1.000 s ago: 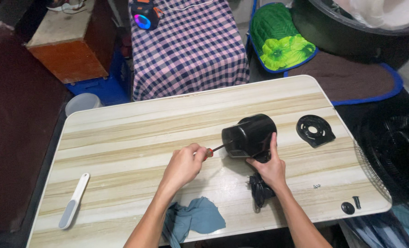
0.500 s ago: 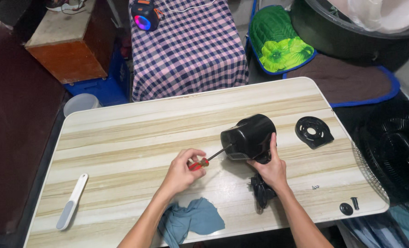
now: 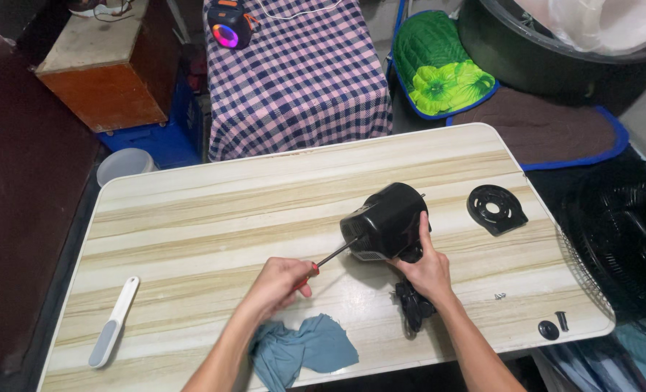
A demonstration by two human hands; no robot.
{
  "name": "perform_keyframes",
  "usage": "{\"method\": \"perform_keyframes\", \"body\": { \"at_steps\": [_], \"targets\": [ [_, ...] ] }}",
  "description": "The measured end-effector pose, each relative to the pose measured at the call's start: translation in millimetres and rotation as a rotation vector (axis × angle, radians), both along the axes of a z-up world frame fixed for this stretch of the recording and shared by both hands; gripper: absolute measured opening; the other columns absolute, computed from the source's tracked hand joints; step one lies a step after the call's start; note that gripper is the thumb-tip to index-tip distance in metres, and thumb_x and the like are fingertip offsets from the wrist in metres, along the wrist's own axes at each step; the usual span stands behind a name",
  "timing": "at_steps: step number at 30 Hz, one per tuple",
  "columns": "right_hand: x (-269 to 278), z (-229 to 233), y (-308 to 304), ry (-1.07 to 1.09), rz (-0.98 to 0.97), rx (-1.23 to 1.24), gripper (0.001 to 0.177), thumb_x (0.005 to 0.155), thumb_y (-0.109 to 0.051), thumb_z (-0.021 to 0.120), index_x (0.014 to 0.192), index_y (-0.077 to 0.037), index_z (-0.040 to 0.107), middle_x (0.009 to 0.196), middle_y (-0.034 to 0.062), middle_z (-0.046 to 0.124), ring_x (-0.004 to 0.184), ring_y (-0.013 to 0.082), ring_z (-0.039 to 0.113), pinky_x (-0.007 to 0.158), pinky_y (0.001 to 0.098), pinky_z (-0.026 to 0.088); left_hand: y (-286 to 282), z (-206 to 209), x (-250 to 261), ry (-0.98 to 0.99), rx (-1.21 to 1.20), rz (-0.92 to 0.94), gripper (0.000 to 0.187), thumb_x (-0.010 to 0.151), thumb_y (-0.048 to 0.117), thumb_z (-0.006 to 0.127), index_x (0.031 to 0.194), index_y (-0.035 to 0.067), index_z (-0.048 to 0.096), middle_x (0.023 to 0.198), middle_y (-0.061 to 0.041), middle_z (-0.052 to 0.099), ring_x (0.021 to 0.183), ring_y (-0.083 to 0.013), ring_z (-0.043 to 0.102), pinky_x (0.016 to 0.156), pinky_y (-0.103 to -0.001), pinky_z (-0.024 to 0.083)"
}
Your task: The person reassembles an electric fan by attaching the motor housing to the stand, securing it with a screw, and then mounting the front grille. The person uses a screwdriver and a cloth to clean parts before assembly.
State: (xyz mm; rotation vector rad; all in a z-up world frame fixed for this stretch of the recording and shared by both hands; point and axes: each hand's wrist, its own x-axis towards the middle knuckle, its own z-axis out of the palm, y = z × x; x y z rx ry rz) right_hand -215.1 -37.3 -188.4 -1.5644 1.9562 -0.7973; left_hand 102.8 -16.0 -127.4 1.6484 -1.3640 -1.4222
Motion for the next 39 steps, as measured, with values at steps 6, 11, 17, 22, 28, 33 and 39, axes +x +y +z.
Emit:
{"method": "perform_keyframes", "body": {
  "at_steps": [6, 11, 17, 22, 28, 33, 39],
  "targets": [
    [6, -3, 1, -0.043, 0.032, -0.174, 0.130, 0.063, -0.044, 0.089, 0.164, -0.026, 0.008, 0.118, 0.0217, 0.073, 0.102, 0.0388, 0.073, 0.083, 0.0423, 0.058, 5, -6, -3, -0.063, -0.727, 0.070, 0.029, 0.093, 0.028, 0.071, 0.108, 0.004, 0.074, 0.078, -0.014, 0.070, 0.062, -0.0195, 0.067, 0.055, -0.032, 0.053],
    [11, -8, 3, -0.026, 0.042, -0.146, 0.130, 0.065, -0.043, 0.090, 0.164, -0.026, 0.008, 0.118, 0.0211, 0.073, 0.102, 0.0387, 0.074, 0.084, 0.0422, 0.058, -5, -10, 13, 0.273, 0.337, 0.037, 0.034, 0.095, 0.026, 0.067, 0.110, -0.003, 0.078, 0.074, -0.023, 0.070, 0.049, -0.0229, 0.043, 0.043, -0.038, 0.029],
    [16, -5, 1, -0.032, 0.029, -0.136, 0.130, 0.064, -0.043, 0.090, 0.164, -0.026, 0.009, 0.117, 0.0219, 0.073, 0.101, 0.0387, 0.074, 0.083, 0.0424, 0.059, -5, -36, 16, -0.220, -0.430, 0.051, 0.047, 0.076, 0.034, 0.087, 0.109, 0.002, 0.075, 0.070, -0.011, 0.073, 0.064, -0.0199, 0.070, 0.057, -0.035, 0.056],
    [16, 1, -1, 0.016, 0.016, -0.028, 0.130, 0.065, -0.044, 0.089, 0.166, -0.028, 0.007, 0.112, 0.0204, 0.075, 0.095, 0.0372, 0.076, 0.080, 0.0425, 0.059, -16, -48, 26, -0.015, -0.152, 0.021, 0.043, 0.084, 0.041, 0.078, 0.100, 0.001, 0.082, 0.075, -0.010, 0.077, 0.067, -0.0162, 0.065, 0.061, -0.032, 0.049],
    [15, -1, 2, -0.012, 0.055, -0.157, 0.131, 0.065, -0.041, 0.090, 0.165, -0.024, 0.007, 0.112, 0.0228, 0.074, 0.094, 0.0373, 0.075, 0.077, 0.0418, 0.059, -15, -39, 25, 0.338, 0.053, 0.184, 0.053, 0.088, 0.050, 0.069, 0.102, -0.001, 0.078, 0.074, -0.014, 0.074, 0.052, -0.0173, 0.055, 0.049, -0.031, 0.042],
    [11, -5, 1, 0.039, 0.069, -0.191, 0.129, 0.065, -0.040, 0.092, 0.164, -0.025, 0.010, 0.114, 0.0224, 0.074, 0.096, 0.0376, 0.075, 0.078, 0.0418, 0.059, 1, -17, 13, -0.222, -0.402, -0.053, 0.032, 0.097, 0.034, 0.068, 0.100, 0.005, 0.082, 0.067, -0.008, 0.068, 0.056, -0.0126, 0.053, 0.054, -0.031, 0.043],
    [9, -5, 3, -0.081, 0.072, -0.263, 0.127, 0.066, -0.037, 0.089, 0.164, -0.022, 0.011, 0.114, 0.0212, 0.074, 0.096, 0.0356, 0.075, 0.077, 0.0417, 0.060, 8, 3, 5, 0.093, -0.074, 0.013, 0.028, 0.084, 0.027, 0.075, 0.102, 0.005, 0.078, 0.063, -0.010, 0.071, 0.046, -0.0153, 0.058, 0.042, -0.033, 0.044]
  ]
}}
